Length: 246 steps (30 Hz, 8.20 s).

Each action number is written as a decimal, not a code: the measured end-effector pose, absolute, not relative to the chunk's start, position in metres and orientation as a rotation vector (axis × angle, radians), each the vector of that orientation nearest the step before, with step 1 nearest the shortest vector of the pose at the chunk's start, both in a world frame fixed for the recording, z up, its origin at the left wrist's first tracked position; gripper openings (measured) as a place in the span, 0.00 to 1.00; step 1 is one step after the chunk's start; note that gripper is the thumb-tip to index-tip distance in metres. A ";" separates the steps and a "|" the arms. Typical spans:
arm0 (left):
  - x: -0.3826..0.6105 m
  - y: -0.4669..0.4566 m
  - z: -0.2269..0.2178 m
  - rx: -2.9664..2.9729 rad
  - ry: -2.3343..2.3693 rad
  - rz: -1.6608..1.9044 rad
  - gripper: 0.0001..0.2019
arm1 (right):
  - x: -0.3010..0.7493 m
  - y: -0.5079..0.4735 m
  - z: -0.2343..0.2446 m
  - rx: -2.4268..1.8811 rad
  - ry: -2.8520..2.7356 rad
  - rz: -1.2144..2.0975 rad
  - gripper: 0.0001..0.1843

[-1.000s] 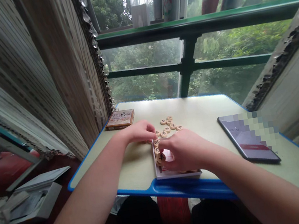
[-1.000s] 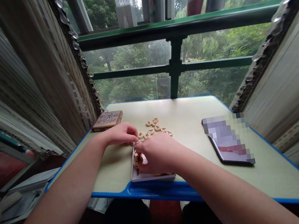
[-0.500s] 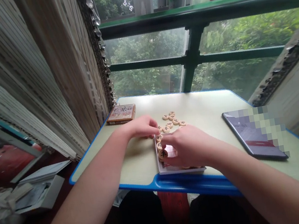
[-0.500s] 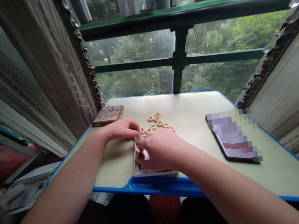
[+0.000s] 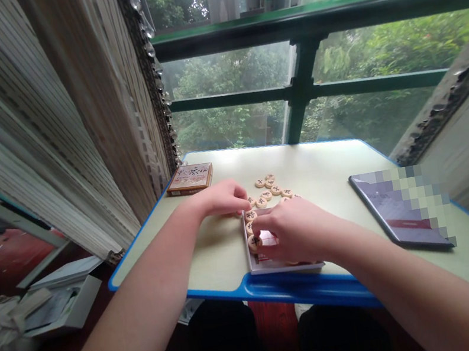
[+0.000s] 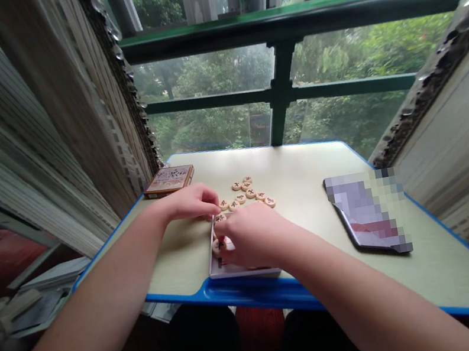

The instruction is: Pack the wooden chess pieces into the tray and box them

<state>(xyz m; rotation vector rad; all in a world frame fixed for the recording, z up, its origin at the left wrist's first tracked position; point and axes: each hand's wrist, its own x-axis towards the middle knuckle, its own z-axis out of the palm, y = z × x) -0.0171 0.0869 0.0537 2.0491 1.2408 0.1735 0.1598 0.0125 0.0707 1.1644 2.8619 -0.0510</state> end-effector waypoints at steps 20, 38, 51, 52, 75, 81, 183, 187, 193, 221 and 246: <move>-0.015 0.090 0.044 1.935 1.225 0.298 0.15 | 0.194 0.074 0.058 2.163 2.790 -0.346 0.16; -0.008 0.091 0.041 1.903 1.287 0.393 0.10 | 0.211 0.110 0.021 2.209 2.902 -0.243 0.18; -0.010 0.104 0.027 2.114 1.344 0.949 0.17 | 0.217 0.118 0.018 2.098 2.761 -0.407 0.18; -0.010 0.105 0.027 2.104 1.323 0.992 0.19 | 0.218 0.118 0.018 2.102 2.750 -0.416 0.18; -0.010 0.106 0.022 2.210 1.278 0.573 0.23 | 0.215 0.118 0.012 2.000 2.895 -0.375 0.20; -0.009 0.103 0.025 2.189 1.266 0.475 0.22 | 0.212 0.115 0.013 1.835 2.974 -0.306 0.16; -0.027 0.083 0.060 2.072 1.168 -0.123 0.18 | 0.169 0.024 0.060 0.905 3.097 -0.146 0.08; -0.028 0.084 0.060 2.079 1.156 -0.128 0.17 | 0.168 0.025 0.058 0.891 3.122 -0.148 0.07; -0.029 0.084 0.060 2.065 1.159 -0.109 0.18 | 0.168 0.025 0.059 0.896 3.106 -0.156 0.06; -0.028 0.083 0.059 2.053 1.170 -0.133 0.19 | 0.168 0.020 0.063 0.862 3.152 -0.246 0.09; -0.023 0.081 0.065 2.002 1.121 0.111 0.18 | 0.206 0.070 0.068 1.969 2.680 0.002 0.15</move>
